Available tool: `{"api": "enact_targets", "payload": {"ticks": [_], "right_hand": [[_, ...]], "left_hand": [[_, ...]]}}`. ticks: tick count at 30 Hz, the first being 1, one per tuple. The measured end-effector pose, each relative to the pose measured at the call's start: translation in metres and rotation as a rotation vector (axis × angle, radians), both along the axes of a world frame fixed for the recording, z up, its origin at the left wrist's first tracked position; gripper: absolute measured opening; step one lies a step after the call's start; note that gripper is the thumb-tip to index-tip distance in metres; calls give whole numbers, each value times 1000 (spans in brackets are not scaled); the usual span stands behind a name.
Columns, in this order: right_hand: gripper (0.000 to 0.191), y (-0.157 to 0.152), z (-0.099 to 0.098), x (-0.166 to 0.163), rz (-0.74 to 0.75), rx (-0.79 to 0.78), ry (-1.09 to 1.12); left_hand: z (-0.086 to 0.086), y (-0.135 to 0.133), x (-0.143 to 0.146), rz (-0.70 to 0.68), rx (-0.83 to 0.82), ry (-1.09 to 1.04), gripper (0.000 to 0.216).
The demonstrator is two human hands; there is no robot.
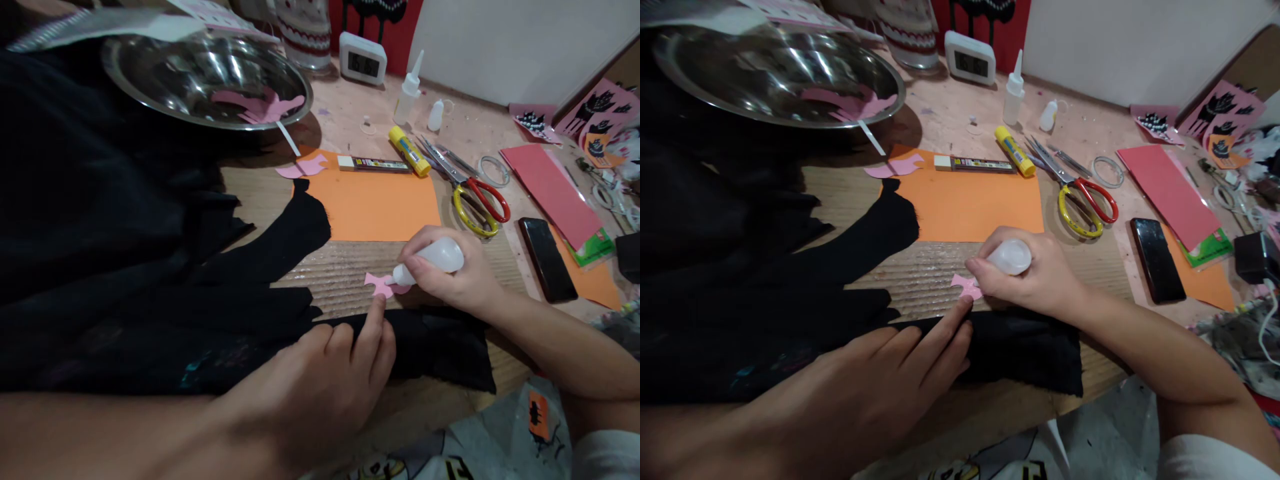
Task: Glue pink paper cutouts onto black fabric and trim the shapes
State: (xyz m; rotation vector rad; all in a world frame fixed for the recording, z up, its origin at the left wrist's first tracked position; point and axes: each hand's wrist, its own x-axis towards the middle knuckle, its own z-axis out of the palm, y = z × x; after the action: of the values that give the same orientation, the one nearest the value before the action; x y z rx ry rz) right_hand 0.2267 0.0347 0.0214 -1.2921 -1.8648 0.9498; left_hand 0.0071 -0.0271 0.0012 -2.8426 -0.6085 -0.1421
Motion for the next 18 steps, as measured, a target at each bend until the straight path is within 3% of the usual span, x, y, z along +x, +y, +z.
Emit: {"api": "enact_targets", "payload": {"ticks": [18], "right_hand": [[24,2,3,2,8,-8,-14]], "left_hand": [[-4,-2,0,-4,27,0,35]]}}
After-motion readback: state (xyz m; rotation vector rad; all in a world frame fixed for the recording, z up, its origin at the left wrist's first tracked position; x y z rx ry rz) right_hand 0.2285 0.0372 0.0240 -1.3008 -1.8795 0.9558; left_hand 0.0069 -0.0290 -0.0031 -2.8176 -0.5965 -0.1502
